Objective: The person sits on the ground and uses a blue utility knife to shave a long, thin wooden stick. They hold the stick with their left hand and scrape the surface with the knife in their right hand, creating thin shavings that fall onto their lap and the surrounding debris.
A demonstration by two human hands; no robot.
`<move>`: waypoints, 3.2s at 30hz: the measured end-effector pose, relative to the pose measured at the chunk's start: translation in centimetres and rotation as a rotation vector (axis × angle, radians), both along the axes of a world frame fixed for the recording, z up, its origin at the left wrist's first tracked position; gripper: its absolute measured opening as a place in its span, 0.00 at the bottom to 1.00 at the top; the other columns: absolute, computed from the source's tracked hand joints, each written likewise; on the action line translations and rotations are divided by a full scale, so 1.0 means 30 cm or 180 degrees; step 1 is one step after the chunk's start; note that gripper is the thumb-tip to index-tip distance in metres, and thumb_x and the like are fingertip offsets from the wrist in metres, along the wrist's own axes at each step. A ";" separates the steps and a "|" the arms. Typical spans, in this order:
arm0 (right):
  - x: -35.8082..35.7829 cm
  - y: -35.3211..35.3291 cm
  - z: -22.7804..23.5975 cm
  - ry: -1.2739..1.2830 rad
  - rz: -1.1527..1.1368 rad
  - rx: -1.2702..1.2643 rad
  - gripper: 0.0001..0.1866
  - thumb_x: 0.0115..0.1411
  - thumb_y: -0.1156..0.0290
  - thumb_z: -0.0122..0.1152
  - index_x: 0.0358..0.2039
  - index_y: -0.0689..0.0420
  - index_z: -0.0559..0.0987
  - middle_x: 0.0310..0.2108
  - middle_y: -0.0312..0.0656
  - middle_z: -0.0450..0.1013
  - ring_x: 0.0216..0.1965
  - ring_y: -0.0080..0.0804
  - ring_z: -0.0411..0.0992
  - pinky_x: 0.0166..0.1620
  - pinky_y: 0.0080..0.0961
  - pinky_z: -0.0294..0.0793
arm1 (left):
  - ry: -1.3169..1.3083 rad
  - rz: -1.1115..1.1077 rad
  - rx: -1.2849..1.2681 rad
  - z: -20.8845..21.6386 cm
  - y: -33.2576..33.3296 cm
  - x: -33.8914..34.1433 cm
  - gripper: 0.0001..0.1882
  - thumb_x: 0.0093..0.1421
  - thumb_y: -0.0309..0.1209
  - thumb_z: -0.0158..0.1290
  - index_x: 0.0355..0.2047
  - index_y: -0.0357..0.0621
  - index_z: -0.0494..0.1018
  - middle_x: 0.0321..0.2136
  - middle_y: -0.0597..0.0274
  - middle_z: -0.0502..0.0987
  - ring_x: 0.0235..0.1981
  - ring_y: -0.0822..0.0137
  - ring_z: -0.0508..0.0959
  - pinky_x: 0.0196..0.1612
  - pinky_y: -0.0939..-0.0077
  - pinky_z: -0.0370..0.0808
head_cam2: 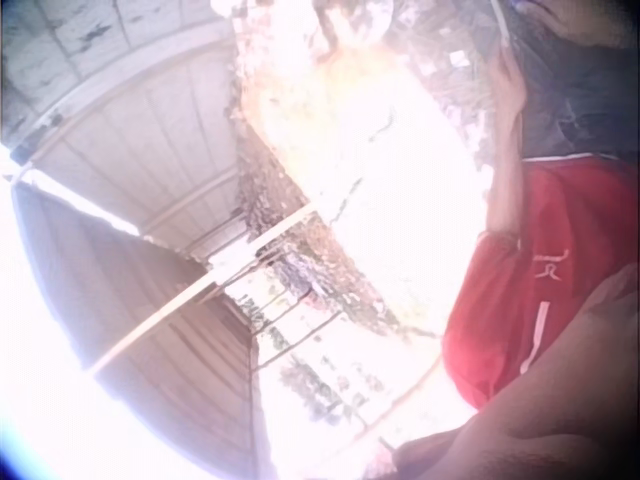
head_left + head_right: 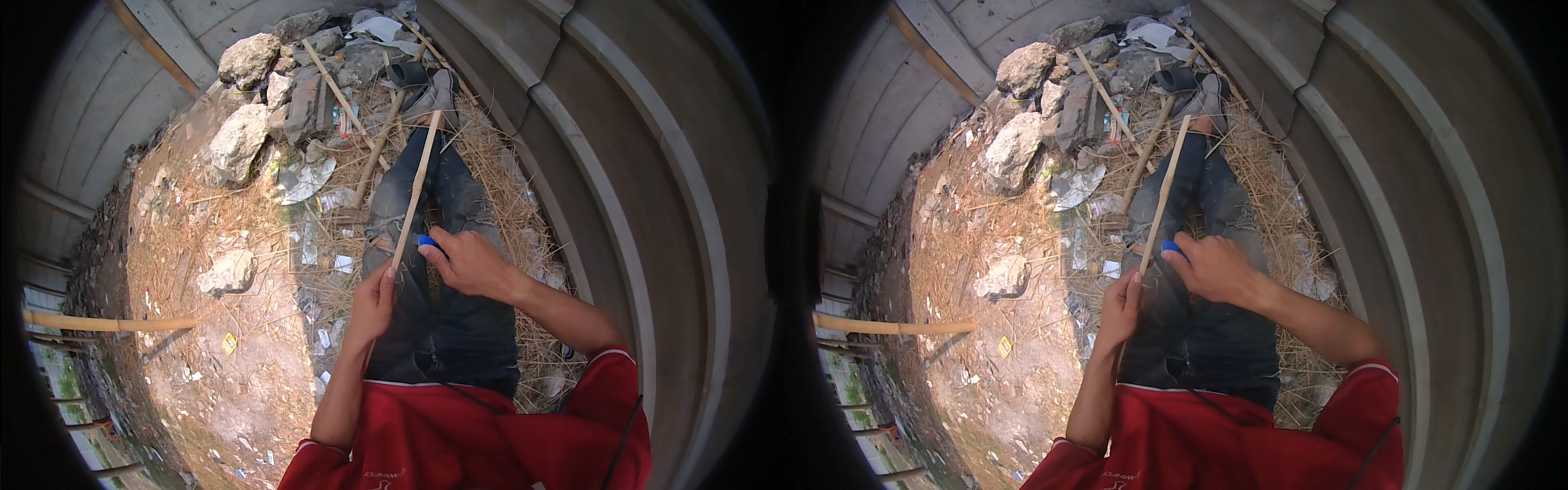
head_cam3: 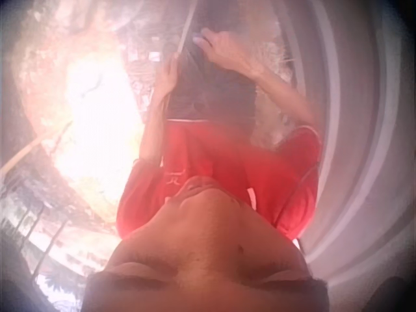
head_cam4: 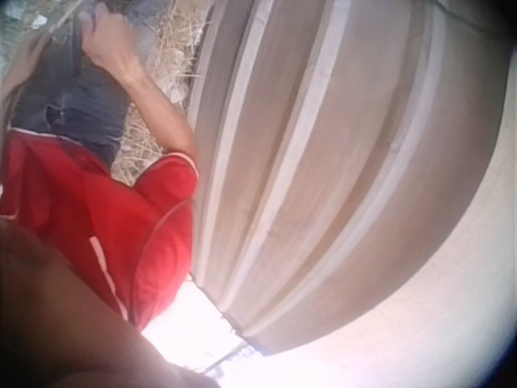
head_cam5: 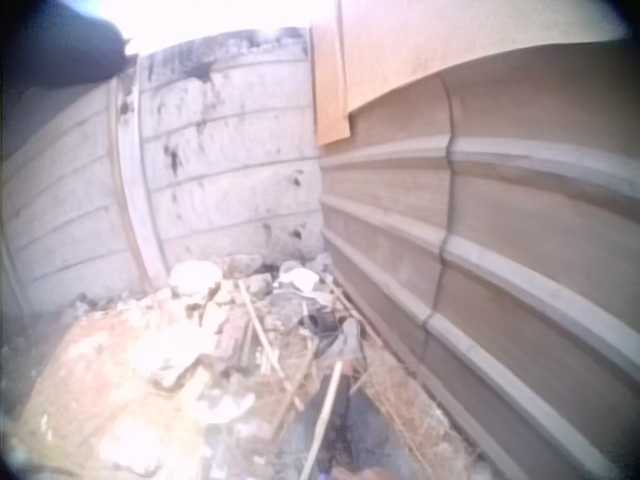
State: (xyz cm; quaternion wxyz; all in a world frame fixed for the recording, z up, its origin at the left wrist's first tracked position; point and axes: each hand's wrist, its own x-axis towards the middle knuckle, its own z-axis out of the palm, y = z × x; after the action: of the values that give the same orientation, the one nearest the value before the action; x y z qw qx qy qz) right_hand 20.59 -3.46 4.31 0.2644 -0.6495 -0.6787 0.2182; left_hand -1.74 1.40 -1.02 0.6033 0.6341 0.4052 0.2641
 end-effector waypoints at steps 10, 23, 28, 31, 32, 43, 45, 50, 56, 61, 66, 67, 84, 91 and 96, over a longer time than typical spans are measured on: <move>0.233 0.191 -0.085 0.0008 -0.1259 0.0153 0.21 0.73 0.53 0.49 0.38 0.61 0.74 0.21 0.59 0.76 0.29 0.66 0.77 0.33 0.58 0.75 | 0.0503 -0.0230 0.0491 -0.007 -0.112 -0.047 0.19 0.76 0.35 0.45 0.59 0.38 0.75 0.17 0.69 0.68 0.19 0.78 0.67 0.24 0.78 0.65; -0.021 0.077 -0.112 -0.0354 -0.0104 0.0111 0.19 0.71 0.52 0.53 0.38 0.59 0.75 0.23 0.59 0.77 0.29 0.64 0.78 0.33 0.60 0.76 | 0.0430 0.0237 0.1039 -0.021 -0.031 0.004 0.19 0.75 0.36 0.46 0.59 0.41 0.76 0.18 0.57 0.73 0.20 0.72 0.74 0.27 0.72 0.72; 0.203 0.193 -0.094 -0.0042 -0.0669 0.0085 0.21 0.72 0.52 0.51 0.39 0.60 0.75 0.23 0.60 0.77 0.29 0.66 0.77 0.34 0.60 0.75 | 0.0728 -0.0020 0.0771 -0.011 -0.164 -0.080 0.18 0.74 0.34 0.46 0.59 0.40 0.76 0.18 0.51 0.73 0.19 0.66 0.75 0.28 0.70 0.72; 0.109 0.113 -0.062 -0.0100 -0.0233 -0.0002 0.22 0.72 0.51 0.50 0.36 0.60 0.76 0.23 0.59 0.77 0.30 0.67 0.77 0.35 0.60 0.75 | 0.0694 0.0045 0.0593 -0.028 -0.142 -0.073 0.18 0.74 0.34 0.47 0.57 0.40 0.76 0.19 0.47 0.74 0.20 0.60 0.77 0.27 0.68 0.72; 0.053 0.081 -0.063 -0.0169 -0.0037 -0.0010 0.23 0.72 0.51 0.50 0.36 0.60 0.77 0.23 0.59 0.77 0.30 0.67 0.77 0.35 0.60 0.75 | 0.0671 0.0098 0.0547 -0.032 -0.117 -0.052 0.18 0.74 0.34 0.47 0.57 0.39 0.76 0.19 0.46 0.75 0.20 0.57 0.78 0.27 0.67 0.72; 0.016 0.035 -0.115 -0.0069 0.0080 -0.0112 0.23 0.71 0.48 0.51 0.36 0.58 0.76 0.22 0.58 0.77 0.29 0.65 0.77 0.33 0.58 0.76 | 0.0778 0.0198 0.1038 -0.013 -0.128 -0.027 0.18 0.73 0.34 0.47 0.57 0.39 0.76 0.18 0.45 0.74 0.19 0.59 0.79 0.26 0.65 0.72; -0.047 -0.010 -0.137 -0.0281 0.0422 -0.0169 0.22 0.71 0.49 0.53 0.36 0.58 0.76 0.22 0.58 0.77 0.28 0.65 0.77 0.33 0.58 0.76 | 0.0789 0.0201 0.0810 -0.005 -0.126 -0.018 0.18 0.74 0.34 0.47 0.57 0.38 0.76 0.18 0.47 0.74 0.19 0.63 0.77 0.26 0.66 0.72; 0.029 0.074 -0.124 -0.0399 0.0050 0.0067 0.22 0.71 0.50 0.52 0.37 0.58 0.76 0.22 0.59 0.77 0.29 0.67 0.77 0.34 0.60 0.76 | 0.0717 0.0125 0.0374 0.019 -0.099 -0.028 0.19 0.75 0.35 0.45 0.57 0.36 0.76 0.17 0.58 0.71 0.20 0.73 0.72 0.26 0.71 0.70; 0.419 0.201 -0.134 0.0223 -0.1472 0.0817 0.25 0.74 0.51 0.49 0.38 0.63 0.81 0.24 0.59 0.75 0.30 0.62 0.75 0.33 0.46 0.72 | 0.0321 -0.0438 0.0115 -0.008 -0.226 -0.097 0.19 0.76 0.36 0.44 0.58 0.37 0.76 0.15 0.67 0.68 0.19 0.78 0.68 0.25 0.77 0.65; 0.260 0.071 -0.012 0.0369 -0.0810 0.0487 0.22 0.73 0.53 0.52 0.35 0.61 0.78 0.23 0.58 0.74 0.26 0.61 0.75 0.30 0.48 0.70 | -0.0640 -0.0084 -0.1385 -0.046 -0.140 -0.050 0.25 0.78 0.44 0.41 0.63 0.39 0.70 0.14 0.77 0.53 0.13 0.82 0.50 0.18 0.83 0.53; -0.012 -0.034 -0.048 0.0023 0.0192 0.0008 0.20 0.71 0.52 0.53 0.36 0.59 0.77 0.21 0.58 0.76 0.28 0.64 0.78 0.33 0.56 0.75 | -0.0937 -0.0096 -0.1770 0.020 -0.056 0.015 0.25 0.78 0.43 0.41 0.68 0.44 0.66 0.15 0.77 0.52 0.14 0.82 0.50 0.19 0.83 0.53; -0.036 -0.038 -0.056 -0.0033 0.0211 -0.0048 0.20 0.71 0.52 0.53 0.36 0.59 0.77 0.21 0.58 0.77 0.28 0.64 0.78 0.33 0.57 0.76 | -0.0995 -0.0052 -0.1809 0.024 -0.055 0.027 0.25 0.78 0.43 0.42 0.69 0.45 0.65 0.15 0.77 0.52 0.14 0.82 0.50 0.19 0.84 0.53; 0.046 0.034 -0.021 0.0095 0.0092 0.0255 0.23 0.74 0.51 0.49 0.35 0.61 0.76 0.19 0.59 0.73 0.26 0.65 0.74 0.31 0.55 0.72 | -0.1651 -0.0197 -0.2630 0.067 -0.089 -0.002 0.27 0.78 0.44 0.40 0.73 0.53 0.58 0.13 0.78 0.50 0.10 0.80 0.49 0.15 0.83 0.51; -0.046 0.005 -0.073 -0.0063 0.0427 0.0134 0.21 0.71 0.50 0.52 0.38 0.57 0.78 0.21 0.55 0.77 0.27 0.62 0.77 0.32 0.55 0.77 | -0.1861 -0.0028 -0.2764 0.070 -0.065 0.025 0.25 0.78 0.45 0.39 0.71 0.57 0.59 0.13 0.78 0.50 0.09 0.81 0.50 0.14 0.84 0.50; -0.042 0.076 -0.131 -0.0326 0.0480 0.0470 0.23 0.71 0.48 0.52 0.36 0.57 0.78 0.21 0.55 0.76 0.27 0.62 0.77 0.31 0.55 0.75 | -0.1715 0.0148 -0.2685 0.083 -0.061 0.007 0.26 0.78 0.46 0.40 0.72 0.58 0.58 0.13 0.78 0.49 0.09 0.81 0.50 0.15 0.83 0.51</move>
State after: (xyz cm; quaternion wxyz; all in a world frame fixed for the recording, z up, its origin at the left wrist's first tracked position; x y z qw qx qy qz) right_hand 19.33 -1.18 0.39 0.2593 -0.5857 -0.7525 0.1534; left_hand -1.54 -0.41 1.47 0.8843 0.2350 0.3206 0.2450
